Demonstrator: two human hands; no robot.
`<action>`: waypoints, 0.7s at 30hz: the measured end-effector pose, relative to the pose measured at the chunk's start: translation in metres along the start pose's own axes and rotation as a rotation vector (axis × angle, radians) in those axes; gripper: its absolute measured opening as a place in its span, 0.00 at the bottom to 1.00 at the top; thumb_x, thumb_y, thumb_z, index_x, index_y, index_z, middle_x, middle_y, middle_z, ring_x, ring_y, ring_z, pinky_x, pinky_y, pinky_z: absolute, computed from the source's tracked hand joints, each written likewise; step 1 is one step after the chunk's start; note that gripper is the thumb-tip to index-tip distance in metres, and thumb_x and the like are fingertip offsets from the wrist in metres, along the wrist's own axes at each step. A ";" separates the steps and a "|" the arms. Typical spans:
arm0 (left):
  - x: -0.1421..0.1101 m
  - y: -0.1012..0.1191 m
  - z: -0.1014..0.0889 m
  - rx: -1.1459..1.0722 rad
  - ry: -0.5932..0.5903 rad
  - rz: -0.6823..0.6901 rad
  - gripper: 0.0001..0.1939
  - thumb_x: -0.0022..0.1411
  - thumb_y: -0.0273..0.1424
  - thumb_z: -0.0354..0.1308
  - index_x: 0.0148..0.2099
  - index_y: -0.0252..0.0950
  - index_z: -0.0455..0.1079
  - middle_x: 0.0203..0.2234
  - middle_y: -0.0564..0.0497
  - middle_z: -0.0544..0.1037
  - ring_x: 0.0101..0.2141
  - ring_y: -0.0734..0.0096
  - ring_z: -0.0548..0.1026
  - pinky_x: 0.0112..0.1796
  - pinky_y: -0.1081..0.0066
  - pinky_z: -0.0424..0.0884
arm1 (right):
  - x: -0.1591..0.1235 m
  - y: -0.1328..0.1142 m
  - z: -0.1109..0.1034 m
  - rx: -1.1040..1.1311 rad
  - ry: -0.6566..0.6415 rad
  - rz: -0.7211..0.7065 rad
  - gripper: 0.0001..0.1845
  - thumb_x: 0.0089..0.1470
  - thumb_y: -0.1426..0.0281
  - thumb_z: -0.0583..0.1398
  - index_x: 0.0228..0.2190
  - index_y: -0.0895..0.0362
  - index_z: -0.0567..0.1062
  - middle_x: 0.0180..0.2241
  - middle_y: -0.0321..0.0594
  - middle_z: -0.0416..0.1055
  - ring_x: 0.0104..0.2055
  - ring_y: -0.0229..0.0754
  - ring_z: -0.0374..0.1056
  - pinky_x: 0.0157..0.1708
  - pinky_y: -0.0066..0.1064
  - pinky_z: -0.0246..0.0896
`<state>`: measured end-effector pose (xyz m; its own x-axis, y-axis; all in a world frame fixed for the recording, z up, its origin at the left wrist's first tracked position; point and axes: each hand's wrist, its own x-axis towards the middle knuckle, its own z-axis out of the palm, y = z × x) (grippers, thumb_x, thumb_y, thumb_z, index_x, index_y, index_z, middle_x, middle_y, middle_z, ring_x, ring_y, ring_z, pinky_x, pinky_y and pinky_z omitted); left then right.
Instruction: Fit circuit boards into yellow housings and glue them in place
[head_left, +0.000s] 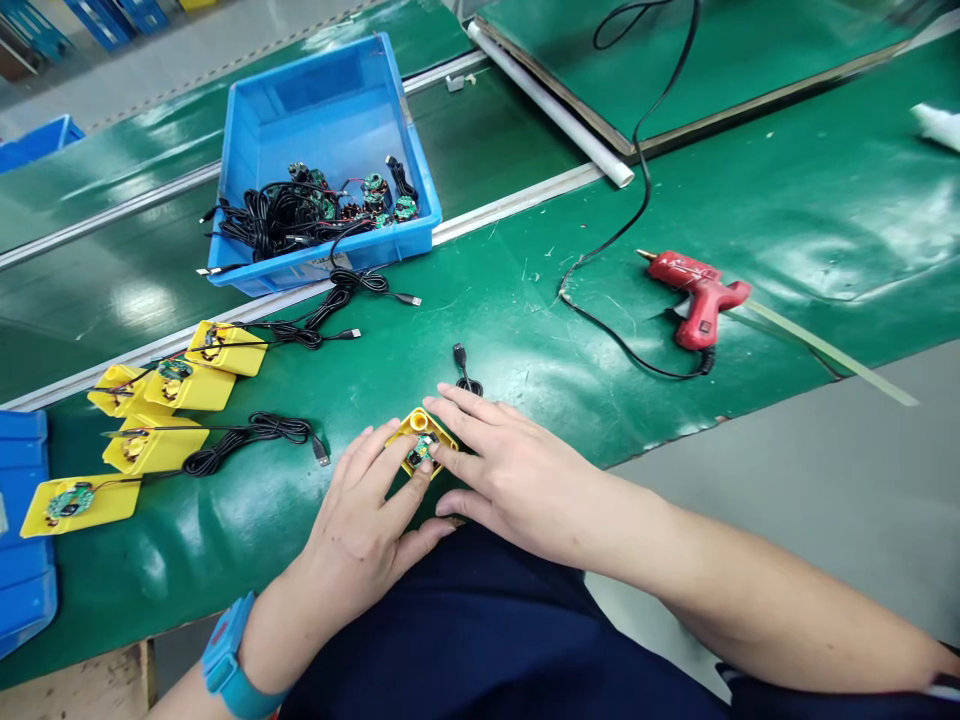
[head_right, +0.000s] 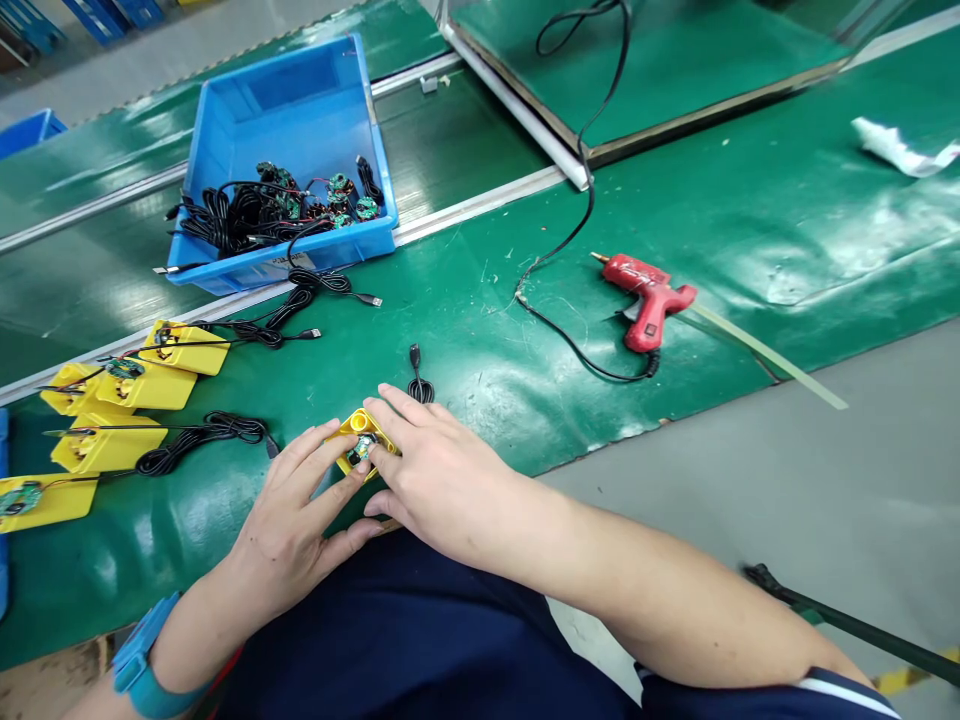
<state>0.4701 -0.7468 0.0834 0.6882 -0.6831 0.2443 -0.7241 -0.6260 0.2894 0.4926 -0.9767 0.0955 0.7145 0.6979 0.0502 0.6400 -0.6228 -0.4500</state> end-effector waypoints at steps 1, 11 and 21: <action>0.000 0.000 0.000 0.003 -0.006 -0.007 0.24 0.65 0.40 0.64 0.59 0.34 0.70 0.59 0.34 0.72 0.65 0.44 0.64 0.61 0.42 0.66 | 0.000 0.000 0.000 0.007 0.000 0.000 0.22 0.64 0.63 0.62 0.53 0.66 0.77 0.67 0.63 0.58 0.72 0.66 0.47 0.63 0.58 0.61; -0.002 -0.003 0.001 0.034 -0.025 -0.001 0.27 0.65 0.46 0.62 0.59 0.35 0.70 0.58 0.35 0.73 0.65 0.44 0.63 0.63 0.39 0.61 | 0.001 0.002 -0.002 0.044 0.009 -0.010 0.24 0.63 0.63 0.63 0.55 0.66 0.76 0.66 0.60 0.60 0.72 0.66 0.47 0.64 0.58 0.61; 0.002 -0.003 -0.002 0.054 -0.020 0.018 0.37 0.58 0.59 0.59 0.57 0.34 0.72 0.55 0.34 0.74 0.64 0.40 0.64 0.62 0.35 0.58 | -0.002 0.001 -0.001 0.048 0.049 0.038 0.21 0.62 0.62 0.65 0.52 0.61 0.79 0.67 0.60 0.58 0.72 0.66 0.48 0.64 0.60 0.60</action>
<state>0.4740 -0.7457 0.0844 0.6744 -0.7014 0.2305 -0.7381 -0.6325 0.2349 0.4926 -0.9790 0.0958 0.7516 0.6553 0.0753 0.5988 -0.6298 -0.4947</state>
